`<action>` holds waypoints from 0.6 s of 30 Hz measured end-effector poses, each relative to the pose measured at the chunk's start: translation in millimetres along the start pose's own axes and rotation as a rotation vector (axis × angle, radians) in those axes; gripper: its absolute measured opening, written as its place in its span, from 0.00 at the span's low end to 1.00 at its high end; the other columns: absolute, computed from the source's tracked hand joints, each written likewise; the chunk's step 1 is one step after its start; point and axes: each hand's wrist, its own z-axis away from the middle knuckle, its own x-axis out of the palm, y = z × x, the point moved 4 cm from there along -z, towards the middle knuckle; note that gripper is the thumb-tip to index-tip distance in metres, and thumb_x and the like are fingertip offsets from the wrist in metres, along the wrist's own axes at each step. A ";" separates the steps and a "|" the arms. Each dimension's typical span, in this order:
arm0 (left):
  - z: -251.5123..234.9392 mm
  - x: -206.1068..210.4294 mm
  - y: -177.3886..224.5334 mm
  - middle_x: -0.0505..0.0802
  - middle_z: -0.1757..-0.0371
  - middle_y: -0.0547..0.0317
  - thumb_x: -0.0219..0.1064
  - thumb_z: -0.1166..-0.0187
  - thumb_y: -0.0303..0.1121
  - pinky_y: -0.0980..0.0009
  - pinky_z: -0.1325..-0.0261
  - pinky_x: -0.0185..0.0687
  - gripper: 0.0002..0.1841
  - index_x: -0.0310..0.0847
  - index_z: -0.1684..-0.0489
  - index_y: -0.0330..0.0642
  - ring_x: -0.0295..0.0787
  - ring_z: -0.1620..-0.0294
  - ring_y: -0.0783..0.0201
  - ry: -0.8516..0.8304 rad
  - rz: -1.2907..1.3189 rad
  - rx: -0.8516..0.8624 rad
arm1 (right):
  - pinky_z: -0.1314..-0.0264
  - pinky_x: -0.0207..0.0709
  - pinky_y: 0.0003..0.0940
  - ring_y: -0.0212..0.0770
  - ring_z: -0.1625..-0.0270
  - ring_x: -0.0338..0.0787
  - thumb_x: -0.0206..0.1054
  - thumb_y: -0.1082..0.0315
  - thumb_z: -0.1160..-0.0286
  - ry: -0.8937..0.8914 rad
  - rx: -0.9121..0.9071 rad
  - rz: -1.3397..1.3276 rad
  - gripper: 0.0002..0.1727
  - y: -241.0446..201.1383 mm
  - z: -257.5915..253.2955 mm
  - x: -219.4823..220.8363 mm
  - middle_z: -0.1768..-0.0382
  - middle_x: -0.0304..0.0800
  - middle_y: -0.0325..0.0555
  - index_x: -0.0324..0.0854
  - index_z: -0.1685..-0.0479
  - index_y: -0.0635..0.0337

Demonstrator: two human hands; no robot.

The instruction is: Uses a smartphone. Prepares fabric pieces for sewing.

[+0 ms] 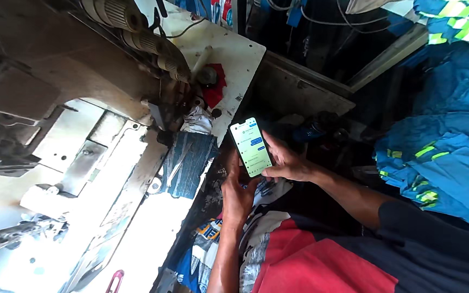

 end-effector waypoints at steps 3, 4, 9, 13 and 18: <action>1.6 0.2 0.7 0.96 0.52 0.58 0.81 0.33 0.26 0.65 0.50 0.97 0.48 0.57 0.09 0.39 0.96 0.58 0.65 0.011 -0.016 0.004 | 0.75 0.88 0.34 0.45 0.68 0.92 0.77 0.74 0.32 0.035 -0.015 0.033 0.66 1.4 -1.7 3.9 0.38 0.88 0.54 0.25 0.02 0.31; 2.0 0.2 0.6 0.96 0.52 0.58 0.81 0.33 0.26 0.65 0.50 0.96 0.48 0.57 0.09 0.39 0.96 0.58 0.65 0.015 -0.019 0.005 | 0.75 0.88 0.34 0.44 0.68 0.92 0.77 0.73 0.33 0.047 -0.021 0.045 0.67 1.6 -2.0 5.0 0.38 0.88 0.54 0.26 0.02 0.31; 2.4 0.2 -0.3 0.96 0.52 0.59 0.81 0.32 0.27 0.65 0.50 0.96 0.47 0.57 0.09 0.39 0.96 0.58 0.66 0.023 -0.037 0.010 | 0.70 0.90 0.34 0.43 0.61 0.93 0.81 0.73 0.37 0.078 -0.064 0.073 0.68 -0.4 -4.2 9.5 0.33 0.86 0.51 0.28 0.02 0.32; 1.7 0.2 1.0 0.96 0.54 0.61 0.80 0.33 0.27 0.66 0.51 0.96 0.47 0.57 0.09 0.39 0.96 0.59 0.67 0.025 -0.049 0.011 | 0.50 0.94 0.38 0.43 0.45 0.94 0.82 0.74 0.39 0.129 -0.101 0.120 0.69 4.5 -6.5 9.9 0.29 0.84 0.48 0.29 0.02 0.36; 3.1 0.4 0.5 0.96 0.51 0.59 0.81 0.32 0.28 0.66 0.48 0.96 0.47 0.57 0.09 0.38 0.96 0.56 0.67 0.022 -0.061 0.009 | 0.65 0.91 0.34 0.41 0.62 0.93 0.82 0.72 0.38 0.103 -0.041 0.086 0.70 4.7 -4.6 8.9 0.36 0.87 0.51 0.26 0.02 0.34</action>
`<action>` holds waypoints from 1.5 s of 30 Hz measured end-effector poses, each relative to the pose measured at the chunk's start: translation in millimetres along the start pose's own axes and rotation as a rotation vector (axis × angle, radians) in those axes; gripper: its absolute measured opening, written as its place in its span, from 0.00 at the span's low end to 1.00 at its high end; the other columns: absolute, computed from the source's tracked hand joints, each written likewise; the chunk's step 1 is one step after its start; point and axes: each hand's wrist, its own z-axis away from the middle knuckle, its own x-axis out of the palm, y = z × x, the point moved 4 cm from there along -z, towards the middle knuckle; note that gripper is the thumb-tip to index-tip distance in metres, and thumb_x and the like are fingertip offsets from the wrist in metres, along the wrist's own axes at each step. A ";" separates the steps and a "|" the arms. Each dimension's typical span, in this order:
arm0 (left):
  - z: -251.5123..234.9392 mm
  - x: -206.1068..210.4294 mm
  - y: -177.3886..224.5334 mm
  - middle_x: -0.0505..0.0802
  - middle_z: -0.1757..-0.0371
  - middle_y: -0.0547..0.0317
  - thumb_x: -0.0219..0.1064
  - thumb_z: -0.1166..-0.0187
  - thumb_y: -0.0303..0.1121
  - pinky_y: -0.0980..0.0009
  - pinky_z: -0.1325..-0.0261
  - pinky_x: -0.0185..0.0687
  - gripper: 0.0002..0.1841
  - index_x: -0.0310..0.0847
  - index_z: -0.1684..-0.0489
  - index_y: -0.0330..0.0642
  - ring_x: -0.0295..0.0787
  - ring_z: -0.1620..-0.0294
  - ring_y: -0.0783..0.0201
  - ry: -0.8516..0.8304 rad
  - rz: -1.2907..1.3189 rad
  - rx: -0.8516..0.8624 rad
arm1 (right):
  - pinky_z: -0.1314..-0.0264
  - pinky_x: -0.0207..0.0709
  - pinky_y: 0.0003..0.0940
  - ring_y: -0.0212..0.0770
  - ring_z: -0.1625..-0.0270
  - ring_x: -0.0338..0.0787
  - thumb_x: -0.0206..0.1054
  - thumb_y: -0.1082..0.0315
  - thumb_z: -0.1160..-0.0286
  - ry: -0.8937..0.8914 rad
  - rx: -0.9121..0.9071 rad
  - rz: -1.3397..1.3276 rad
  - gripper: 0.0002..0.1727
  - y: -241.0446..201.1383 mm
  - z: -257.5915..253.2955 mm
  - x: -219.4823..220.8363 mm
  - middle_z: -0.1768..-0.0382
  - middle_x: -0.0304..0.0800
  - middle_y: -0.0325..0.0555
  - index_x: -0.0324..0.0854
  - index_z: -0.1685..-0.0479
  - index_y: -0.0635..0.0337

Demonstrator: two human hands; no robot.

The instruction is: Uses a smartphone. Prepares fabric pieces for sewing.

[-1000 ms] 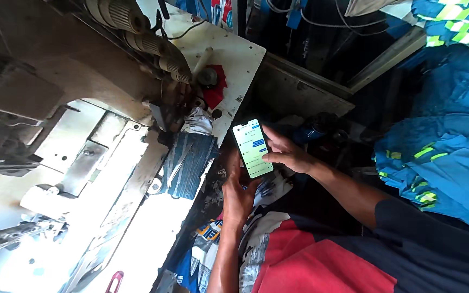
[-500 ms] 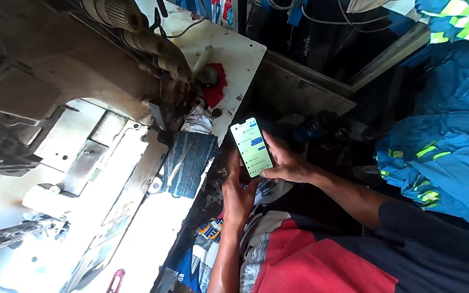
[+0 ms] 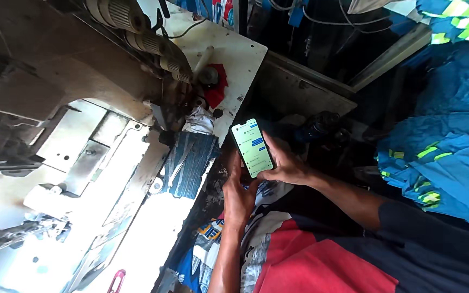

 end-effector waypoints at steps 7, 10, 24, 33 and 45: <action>-1.1 -0.9 -1.5 0.96 0.50 0.58 0.81 0.33 0.28 0.65 0.48 0.96 0.48 0.57 0.09 0.38 0.96 0.56 0.66 0.005 0.010 -0.005 | 0.68 0.91 0.35 0.44 0.61 0.94 0.82 0.73 0.37 -0.034 0.002 -0.032 0.70 -3.1 0.1 -0.5 0.33 0.86 0.53 0.25 0.02 0.31; -1.6 -1.4 -1.9 0.96 0.50 0.58 0.81 0.33 0.27 0.65 0.48 0.97 0.48 0.56 0.08 0.38 0.96 0.56 0.66 0.004 0.018 -0.011 | 0.68 0.91 0.35 0.45 0.60 0.94 0.81 0.74 0.37 -0.039 -0.006 -0.027 0.70 -3.2 -0.7 -0.3 0.33 0.86 0.53 0.25 0.02 0.31; -2.3 -5.8 -3.6 0.96 0.50 0.60 0.82 0.33 0.29 0.66 0.47 0.96 0.48 0.57 0.08 0.40 0.96 0.54 0.67 0.016 0.014 -0.006 | 0.55 0.94 0.41 0.48 0.45 0.94 0.76 0.81 0.38 -0.055 -0.035 -0.031 0.69 -6.5 -4.8 3.3 0.26 0.81 0.52 0.26 0.02 0.34; 0.2 -6.8 -2.9 0.96 0.51 0.60 0.81 0.31 0.29 0.66 0.47 0.96 0.48 0.56 0.08 0.42 0.96 0.56 0.67 0.027 0.027 -0.004 | 0.51 0.94 0.42 0.50 0.41 0.93 0.76 0.82 0.39 -0.060 -0.044 -0.041 0.69 -7.1 -4.8 4.5 0.27 0.82 0.52 0.27 0.02 0.35; 1.9 -4.2 -3.2 0.96 0.51 0.59 0.81 0.32 0.28 0.67 0.48 0.96 0.47 0.57 0.08 0.39 0.96 0.56 0.67 0.031 0.004 0.022 | 0.47 0.94 0.41 0.46 0.39 0.93 0.80 0.76 0.38 0.018 -0.033 -0.016 0.69 -3.0 -4.0 7.7 0.26 0.82 0.49 0.28 0.02 0.36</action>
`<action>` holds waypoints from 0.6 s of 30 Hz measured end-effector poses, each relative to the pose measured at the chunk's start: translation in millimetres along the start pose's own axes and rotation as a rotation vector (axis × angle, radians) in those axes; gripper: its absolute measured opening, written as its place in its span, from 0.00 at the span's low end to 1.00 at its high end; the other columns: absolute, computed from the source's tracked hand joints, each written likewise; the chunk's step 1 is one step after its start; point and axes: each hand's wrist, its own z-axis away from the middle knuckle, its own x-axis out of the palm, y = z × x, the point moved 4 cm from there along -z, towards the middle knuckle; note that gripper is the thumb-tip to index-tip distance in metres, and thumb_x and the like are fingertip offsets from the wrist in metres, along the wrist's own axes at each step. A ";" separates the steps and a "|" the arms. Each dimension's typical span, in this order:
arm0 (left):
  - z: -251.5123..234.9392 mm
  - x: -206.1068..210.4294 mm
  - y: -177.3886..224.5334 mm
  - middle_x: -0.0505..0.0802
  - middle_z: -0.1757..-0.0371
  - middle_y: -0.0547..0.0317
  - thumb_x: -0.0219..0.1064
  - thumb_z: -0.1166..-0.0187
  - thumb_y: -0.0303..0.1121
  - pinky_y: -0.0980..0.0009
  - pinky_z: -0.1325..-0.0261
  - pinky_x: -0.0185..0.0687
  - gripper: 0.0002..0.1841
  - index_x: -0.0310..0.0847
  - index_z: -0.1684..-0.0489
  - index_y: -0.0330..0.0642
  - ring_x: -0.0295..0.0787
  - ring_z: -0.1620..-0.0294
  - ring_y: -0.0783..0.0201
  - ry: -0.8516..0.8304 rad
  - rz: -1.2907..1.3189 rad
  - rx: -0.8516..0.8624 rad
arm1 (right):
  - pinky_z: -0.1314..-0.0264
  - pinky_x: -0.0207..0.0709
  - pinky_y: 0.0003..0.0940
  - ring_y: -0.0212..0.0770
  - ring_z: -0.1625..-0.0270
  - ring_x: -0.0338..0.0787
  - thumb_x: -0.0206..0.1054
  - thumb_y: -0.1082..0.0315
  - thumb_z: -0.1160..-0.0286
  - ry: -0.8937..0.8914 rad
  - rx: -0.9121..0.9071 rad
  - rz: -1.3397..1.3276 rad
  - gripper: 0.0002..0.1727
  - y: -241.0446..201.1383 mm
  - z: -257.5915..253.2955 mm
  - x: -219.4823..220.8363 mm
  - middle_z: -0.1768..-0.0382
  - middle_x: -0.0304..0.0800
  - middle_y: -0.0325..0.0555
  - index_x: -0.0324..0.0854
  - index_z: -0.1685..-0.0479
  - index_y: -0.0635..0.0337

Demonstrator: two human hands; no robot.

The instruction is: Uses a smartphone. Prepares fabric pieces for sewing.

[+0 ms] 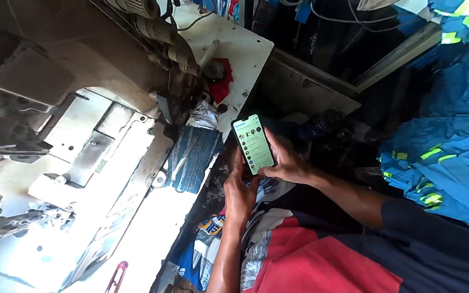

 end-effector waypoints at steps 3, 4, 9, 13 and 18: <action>0.4 0.6 -1.0 0.96 0.51 0.59 0.81 0.32 0.28 0.66 0.48 0.96 0.47 0.57 0.09 0.39 0.96 0.56 0.67 0.000 0.011 -0.007 | 0.37 0.92 0.45 0.49 0.32 0.90 0.81 0.79 0.40 -0.032 -0.038 -0.030 0.70 -0.2 1.0 -1.0 0.23 0.79 0.51 0.28 0.02 0.38; 0.4 0.8 -1.2 0.96 0.51 0.60 0.81 0.31 0.29 0.66 0.48 0.96 0.47 0.58 0.09 0.39 0.96 0.56 0.67 0.000 0.011 -0.007 | 0.35 0.91 0.45 0.49 0.32 0.89 0.80 0.79 0.40 -0.040 -0.045 -0.038 0.70 0.2 1.4 -1.2 0.23 0.79 0.51 0.27 0.02 0.39; 0.2 1.0 -0.9 0.96 0.51 0.59 0.81 0.32 0.29 0.66 0.48 0.96 0.47 0.58 0.08 0.40 0.96 0.57 0.67 0.003 -0.002 -0.011 | 0.36 0.91 0.46 0.50 0.32 0.89 0.80 0.81 0.40 -0.054 -0.041 -0.047 0.71 -1.7 2.0 -2.2 0.22 0.78 0.52 0.26 0.02 0.37; 0.3 0.7 0.0 0.96 0.49 0.57 0.81 0.32 0.28 0.65 0.47 0.96 0.47 0.57 0.08 0.39 0.96 0.54 0.65 -0.008 0.002 -0.014 | 0.34 0.91 0.46 0.50 0.30 0.89 0.80 0.80 0.40 -0.068 -0.059 -0.022 0.71 -0.5 2.2 -3.1 0.21 0.76 0.52 0.25 0.02 0.37; 1.6 0.7 -1.4 0.96 0.49 0.56 0.81 0.32 0.28 0.65 0.47 0.96 0.49 0.55 0.08 0.38 0.96 0.55 0.64 -0.049 0.048 -0.043 | 0.22 0.82 0.45 0.44 0.25 0.84 0.77 0.61 0.28 0.000 -0.120 0.028 0.55 -3.2 6.1 -7.0 0.23 0.78 0.50 0.41 0.04 0.51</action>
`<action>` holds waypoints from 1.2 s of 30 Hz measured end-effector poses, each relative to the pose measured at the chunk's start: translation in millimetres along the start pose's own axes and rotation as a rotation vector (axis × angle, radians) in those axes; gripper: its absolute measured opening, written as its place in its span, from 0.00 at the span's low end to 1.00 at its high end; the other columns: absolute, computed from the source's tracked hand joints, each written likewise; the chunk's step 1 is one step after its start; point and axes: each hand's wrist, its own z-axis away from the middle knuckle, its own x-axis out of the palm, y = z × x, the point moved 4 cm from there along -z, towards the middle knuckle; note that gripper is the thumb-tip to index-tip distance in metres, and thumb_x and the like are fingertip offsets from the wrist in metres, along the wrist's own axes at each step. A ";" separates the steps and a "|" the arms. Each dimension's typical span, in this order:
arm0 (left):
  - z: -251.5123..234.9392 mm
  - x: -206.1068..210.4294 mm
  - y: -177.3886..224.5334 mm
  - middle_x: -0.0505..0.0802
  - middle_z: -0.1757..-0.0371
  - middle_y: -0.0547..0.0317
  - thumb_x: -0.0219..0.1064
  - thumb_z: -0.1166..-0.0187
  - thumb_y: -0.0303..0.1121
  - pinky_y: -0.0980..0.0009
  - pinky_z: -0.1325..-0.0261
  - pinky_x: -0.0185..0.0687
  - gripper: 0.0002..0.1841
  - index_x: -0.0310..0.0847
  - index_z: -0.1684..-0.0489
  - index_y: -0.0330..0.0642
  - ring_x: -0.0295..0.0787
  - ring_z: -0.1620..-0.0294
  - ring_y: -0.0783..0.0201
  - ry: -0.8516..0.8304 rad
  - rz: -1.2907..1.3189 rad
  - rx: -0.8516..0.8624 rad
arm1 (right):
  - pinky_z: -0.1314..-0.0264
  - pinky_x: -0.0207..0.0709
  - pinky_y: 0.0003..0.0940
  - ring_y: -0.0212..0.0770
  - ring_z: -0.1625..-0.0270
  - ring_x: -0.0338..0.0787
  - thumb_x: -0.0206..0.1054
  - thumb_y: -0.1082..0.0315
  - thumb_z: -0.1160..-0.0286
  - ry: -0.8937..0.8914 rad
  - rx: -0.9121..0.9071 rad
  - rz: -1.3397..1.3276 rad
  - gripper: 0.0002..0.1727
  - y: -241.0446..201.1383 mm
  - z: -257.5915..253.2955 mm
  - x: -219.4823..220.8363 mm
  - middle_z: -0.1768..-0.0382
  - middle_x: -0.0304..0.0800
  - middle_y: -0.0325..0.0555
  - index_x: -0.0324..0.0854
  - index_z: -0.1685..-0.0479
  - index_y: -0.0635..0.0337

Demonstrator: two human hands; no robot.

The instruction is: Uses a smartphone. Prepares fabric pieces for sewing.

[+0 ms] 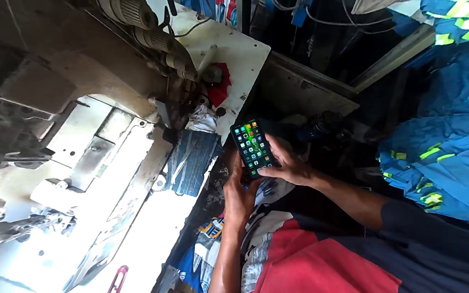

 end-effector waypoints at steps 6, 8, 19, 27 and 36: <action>-1.1 14.0 9.2 0.96 0.49 0.59 0.81 0.31 0.34 0.64 0.46 0.96 0.49 0.54 0.06 0.42 0.96 0.54 0.66 -0.109 -0.078 -0.026 | 0.30 0.84 0.53 0.50 0.33 0.89 0.45 0.30 0.14 0.037 0.076 -0.566 0.39 27.4 -4.6 -5.6 0.32 0.86 0.54 0.66 0.16 0.48; -0.6 16.9 13.9 0.96 0.54 0.64 0.78 0.27 0.42 0.62 0.47 0.95 0.49 0.51 0.05 0.45 0.96 0.57 0.69 -0.168 -0.269 -0.038 | 0.24 0.77 0.60 0.59 0.26 0.83 0.38 0.24 0.18 -0.067 0.131 -0.856 0.46 31.9 -7.2 -2.3 0.23 0.78 0.62 0.63 0.12 0.49; 65.3 -46.9 -35.9 0.97 0.56 0.70 0.71 0.20 0.33 0.67 0.55 0.96 0.34 0.65 0.10 0.50 0.95 0.61 0.71 -0.146 -0.168 -0.178 | 0.34 0.82 0.60 0.63 0.34 0.87 0.32 0.41 0.11 0.108 0.223 -1.039 0.37 68.0 -7.7 -49.4 0.23 0.76 0.66 0.68 0.17 0.53; 132.8 -72.0 -82.1 0.97 0.56 0.61 0.71 0.22 0.29 0.65 0.52 0.94 0.33 0.69 0.13 0.45 0.95 0.60 0.65 0.091 0.004 -0.349 | 0.43 0.85 0.57 0.60 0.39 0.89 0.31 0.41 0.12 0.239 0.104 -0.971 0.36 42.4 -49.7 -99.5 0.25 0.79 0.63 0.69 0.19 0.51; 141.7 -68.2 -92.1 0.96 0.55 0.61 0.71 0.22 0.30 0.65 0.52 0.94 0.32 0.71 0.14 0.47 0.94 0.59 0.65 0.154 0.040 -0.349 | 0.37 0.83 0.64 0.63 0.33 0.87 0.33 0.33 0.13 0.277 0.057 -0.894 0.40 46.4 -76.0 -111.5 0.26 0.80 0.62 0.66 0.16 0.49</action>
